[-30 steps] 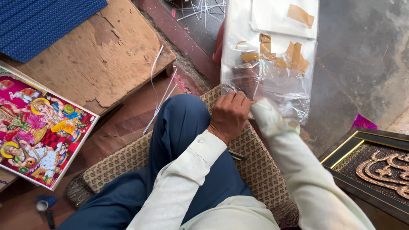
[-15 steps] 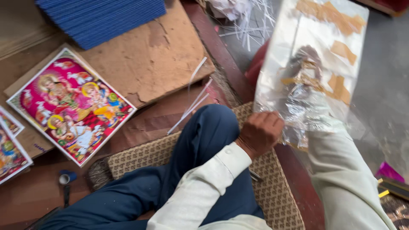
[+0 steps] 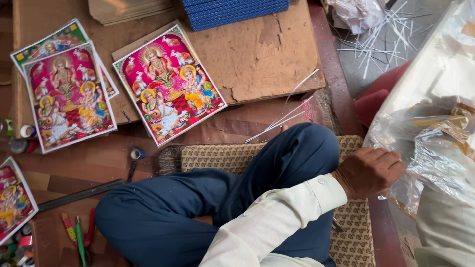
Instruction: The person sits on the floor and decorates printed religious images by applying blue patterned tape to the edges. They use scissors to cut the tape and a stapler to secure it, handling multiple prints one at a time.
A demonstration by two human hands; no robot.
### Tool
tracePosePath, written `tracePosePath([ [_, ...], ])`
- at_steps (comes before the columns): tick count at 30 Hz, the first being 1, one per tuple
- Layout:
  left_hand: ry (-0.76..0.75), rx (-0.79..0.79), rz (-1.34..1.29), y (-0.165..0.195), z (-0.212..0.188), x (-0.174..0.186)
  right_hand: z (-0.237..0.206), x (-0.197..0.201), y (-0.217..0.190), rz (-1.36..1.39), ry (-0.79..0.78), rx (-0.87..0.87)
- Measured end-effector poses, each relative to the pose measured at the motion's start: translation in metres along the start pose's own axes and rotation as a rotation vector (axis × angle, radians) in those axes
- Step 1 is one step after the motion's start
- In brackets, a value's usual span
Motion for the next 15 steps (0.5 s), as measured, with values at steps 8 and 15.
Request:
tracePosePath([
  [8,-0.017,0.055,-0.023,-0.006,0.004,-0.001,-0.079,-0.014,0.022,0.107,0.063,0.269],
  [15,0.09,0.138,-0.351,-0.008,0.015,0.045,-0.239,0.059,-0.018,0.44,0.023,0.626],
])
Point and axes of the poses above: each hand's wrist, its own z-axis towards the middle knuckle, its own x-axis out of the back of the hand, y = z × x, the point moved 9 cm from there along z, towards the middle knuckle, and after that the axes turned 12 degrees about z, right-handed, at the moved point
